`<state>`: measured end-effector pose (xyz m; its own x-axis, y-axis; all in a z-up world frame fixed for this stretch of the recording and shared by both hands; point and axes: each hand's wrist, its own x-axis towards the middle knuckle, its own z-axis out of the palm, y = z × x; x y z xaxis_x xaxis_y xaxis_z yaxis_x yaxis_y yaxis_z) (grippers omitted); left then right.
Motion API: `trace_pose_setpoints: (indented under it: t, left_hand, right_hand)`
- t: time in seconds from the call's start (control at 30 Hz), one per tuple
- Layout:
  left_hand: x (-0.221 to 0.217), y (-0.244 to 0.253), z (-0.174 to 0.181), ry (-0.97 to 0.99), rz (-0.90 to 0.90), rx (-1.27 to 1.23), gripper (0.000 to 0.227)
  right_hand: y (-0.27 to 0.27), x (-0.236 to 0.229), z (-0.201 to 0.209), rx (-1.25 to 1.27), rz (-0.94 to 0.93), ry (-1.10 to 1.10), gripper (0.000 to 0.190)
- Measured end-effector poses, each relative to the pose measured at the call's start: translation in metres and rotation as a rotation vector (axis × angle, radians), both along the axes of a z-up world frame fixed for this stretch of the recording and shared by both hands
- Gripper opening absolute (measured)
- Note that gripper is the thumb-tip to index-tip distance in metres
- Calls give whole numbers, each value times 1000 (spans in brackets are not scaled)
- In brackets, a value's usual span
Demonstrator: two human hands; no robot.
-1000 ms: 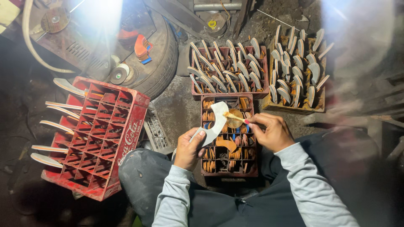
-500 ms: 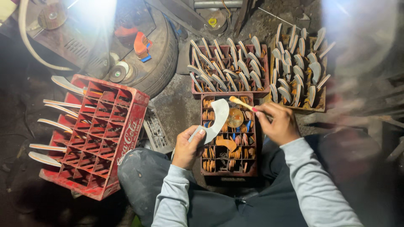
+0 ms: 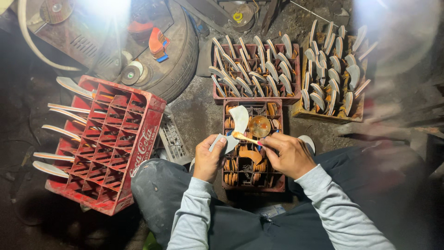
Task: The person sits on the floor and applies a liquid adhesive to the soles of sandals using a brush. They pick up each sandal from a crate, apply the glue, and place it back into the crate.
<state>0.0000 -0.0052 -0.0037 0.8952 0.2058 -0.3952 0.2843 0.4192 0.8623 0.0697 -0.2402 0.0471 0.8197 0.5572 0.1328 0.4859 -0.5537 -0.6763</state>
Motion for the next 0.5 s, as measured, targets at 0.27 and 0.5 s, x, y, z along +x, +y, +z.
trace_pose_setpoints:
  t: [0.27, 0.5]
  left_hand:
    - [-1, 5, -3, -61, 33, 2, 20]
    - [2, 0, -2, 8, -3, 40, 20]
  right_hand:
    - [-17, 8, 15, 28, 0, -45, 15]
    - [-10, 6, 6, 71, -55, -49, 17]
